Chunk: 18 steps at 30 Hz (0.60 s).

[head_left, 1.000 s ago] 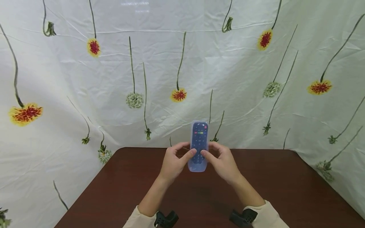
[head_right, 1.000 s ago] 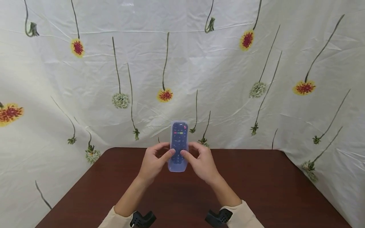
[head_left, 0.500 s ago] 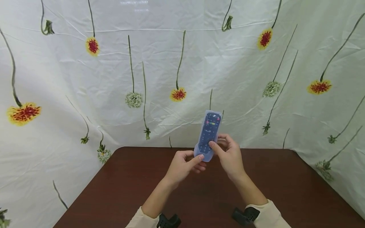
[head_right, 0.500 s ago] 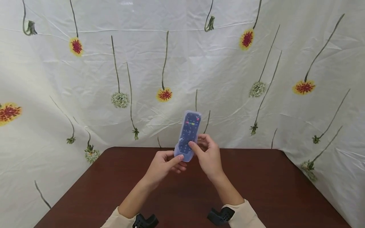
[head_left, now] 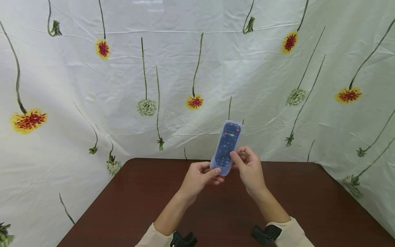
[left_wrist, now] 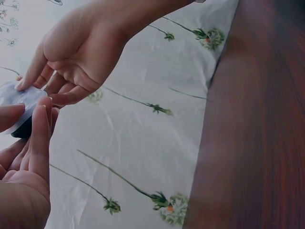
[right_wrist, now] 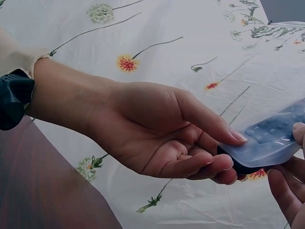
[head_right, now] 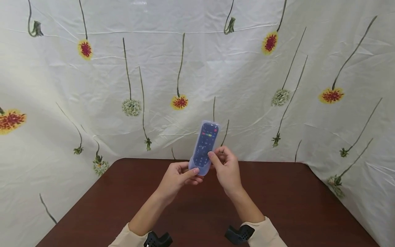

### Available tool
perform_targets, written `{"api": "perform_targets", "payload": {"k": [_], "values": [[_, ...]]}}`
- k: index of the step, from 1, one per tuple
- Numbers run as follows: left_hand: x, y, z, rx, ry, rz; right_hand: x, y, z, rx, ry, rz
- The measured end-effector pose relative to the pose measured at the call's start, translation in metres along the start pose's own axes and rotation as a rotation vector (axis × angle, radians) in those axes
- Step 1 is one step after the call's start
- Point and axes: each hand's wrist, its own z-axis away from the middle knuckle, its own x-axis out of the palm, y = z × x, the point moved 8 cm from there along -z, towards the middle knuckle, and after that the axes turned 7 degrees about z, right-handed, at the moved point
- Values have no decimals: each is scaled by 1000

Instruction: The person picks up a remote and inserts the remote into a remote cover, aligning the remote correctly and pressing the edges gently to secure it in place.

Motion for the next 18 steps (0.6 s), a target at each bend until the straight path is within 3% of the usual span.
{"api": "perform_targets", "payload": {"k": [11, 18], "values": [[0, 1, 0, 9, -69, 34, 6, 0, 1, 21, -101, -36], [1, 2, 0, 9, -92, -2, 5, 2, 0, 72, -100, -13]]}}
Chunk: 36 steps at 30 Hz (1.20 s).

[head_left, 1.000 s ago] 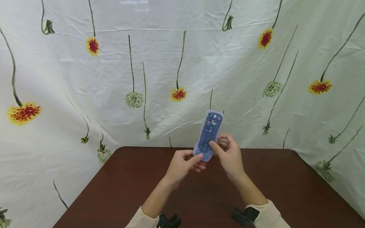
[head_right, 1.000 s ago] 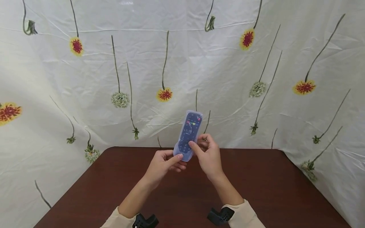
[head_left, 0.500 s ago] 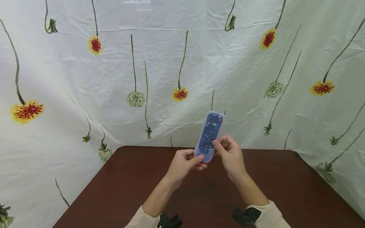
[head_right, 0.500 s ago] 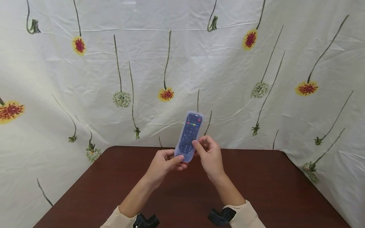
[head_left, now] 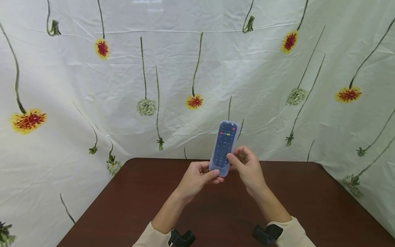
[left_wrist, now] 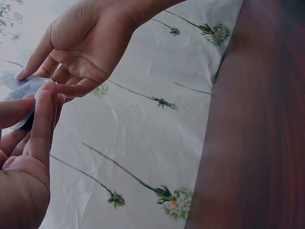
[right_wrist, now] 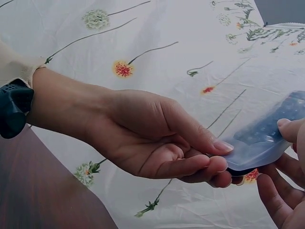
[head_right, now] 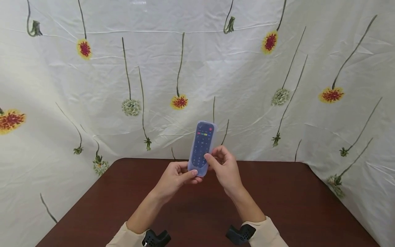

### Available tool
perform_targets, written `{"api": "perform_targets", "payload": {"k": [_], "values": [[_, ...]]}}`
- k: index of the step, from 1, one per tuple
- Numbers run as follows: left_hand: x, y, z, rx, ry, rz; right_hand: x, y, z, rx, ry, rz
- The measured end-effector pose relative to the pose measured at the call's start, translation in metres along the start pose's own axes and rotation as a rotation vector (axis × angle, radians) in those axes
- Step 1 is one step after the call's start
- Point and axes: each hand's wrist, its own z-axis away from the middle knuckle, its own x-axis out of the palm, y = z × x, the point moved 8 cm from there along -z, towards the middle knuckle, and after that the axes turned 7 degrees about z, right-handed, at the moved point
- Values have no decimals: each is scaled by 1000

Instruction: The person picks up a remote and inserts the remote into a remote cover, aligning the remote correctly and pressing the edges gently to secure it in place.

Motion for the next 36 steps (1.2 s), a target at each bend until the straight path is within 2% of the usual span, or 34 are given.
{"api": "perform_targets", "payload": {"k": [12, 19, 26, 31, 36], "values": [[5, -2, -1, -14, -19, 12, -6, 0, 0, 20, -12, 33], [3, -3, -1, -14, -26, -8, -4, 2, 0, 5, -64, 60], [-2, 0, 0, 0, 25, -30, -2, 6, -2, 19, -119, 38], [-3, -1, 0, -2, 9, -33, 2, 5, -1, 17, -157, 27], [-4, 1, 0, -2, 3, -11, 4, 2, -1, 8, -154, 23]]}}
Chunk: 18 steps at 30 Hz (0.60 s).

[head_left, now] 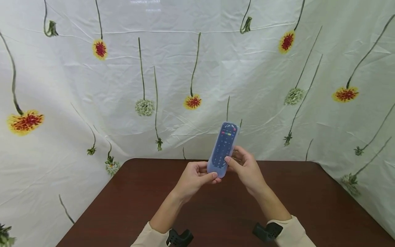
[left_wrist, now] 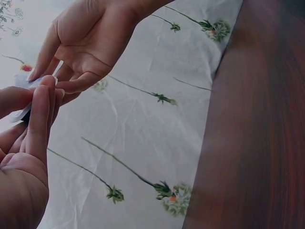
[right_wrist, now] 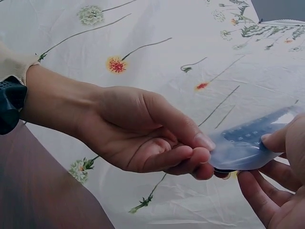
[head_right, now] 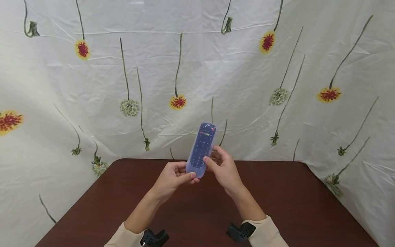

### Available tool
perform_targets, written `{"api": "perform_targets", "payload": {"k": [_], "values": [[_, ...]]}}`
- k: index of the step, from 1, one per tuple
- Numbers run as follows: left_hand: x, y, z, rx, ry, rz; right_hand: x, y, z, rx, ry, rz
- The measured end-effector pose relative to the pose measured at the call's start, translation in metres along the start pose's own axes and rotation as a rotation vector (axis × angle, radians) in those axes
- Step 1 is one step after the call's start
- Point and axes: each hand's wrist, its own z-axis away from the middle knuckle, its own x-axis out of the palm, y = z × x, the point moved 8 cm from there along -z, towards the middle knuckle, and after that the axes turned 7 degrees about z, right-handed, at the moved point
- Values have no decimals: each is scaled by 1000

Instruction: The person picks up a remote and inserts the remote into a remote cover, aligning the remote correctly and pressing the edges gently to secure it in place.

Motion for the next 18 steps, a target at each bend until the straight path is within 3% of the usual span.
{"api": "perform_targets", "payload": {"k": [11, 18], "values": [[3, 7, 1, 14, -7, -65, -4, 0, 0, 39, 78, -51], [3, 9, 1, 3, -39, -135, -4, -1, 0, 63, 73, -37]]}}
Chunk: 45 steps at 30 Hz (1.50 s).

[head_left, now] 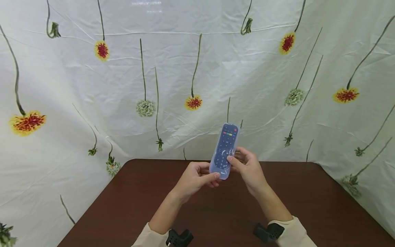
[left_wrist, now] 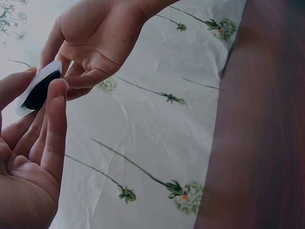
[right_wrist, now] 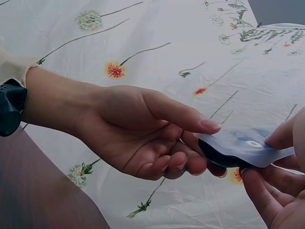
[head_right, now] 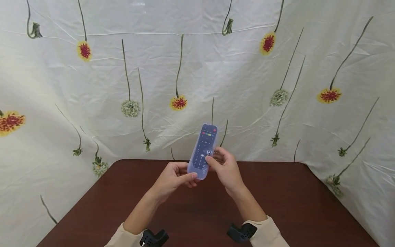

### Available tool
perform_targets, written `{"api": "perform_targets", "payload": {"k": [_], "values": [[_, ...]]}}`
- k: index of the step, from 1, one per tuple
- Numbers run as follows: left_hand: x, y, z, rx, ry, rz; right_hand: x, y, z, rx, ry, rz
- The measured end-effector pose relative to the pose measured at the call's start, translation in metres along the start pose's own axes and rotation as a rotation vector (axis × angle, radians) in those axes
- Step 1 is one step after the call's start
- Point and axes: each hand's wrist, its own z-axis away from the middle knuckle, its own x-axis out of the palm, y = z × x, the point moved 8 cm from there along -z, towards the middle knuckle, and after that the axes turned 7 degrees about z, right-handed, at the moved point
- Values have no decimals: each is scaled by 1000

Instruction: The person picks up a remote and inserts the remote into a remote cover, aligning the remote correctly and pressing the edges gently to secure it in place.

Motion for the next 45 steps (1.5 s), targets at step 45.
{"api": "perform_targets", "payload": {"k": [45], "values": [[-22, 36, 9, 439, 166, -502, 25, 13, 7, 178, -281, -158]]}}
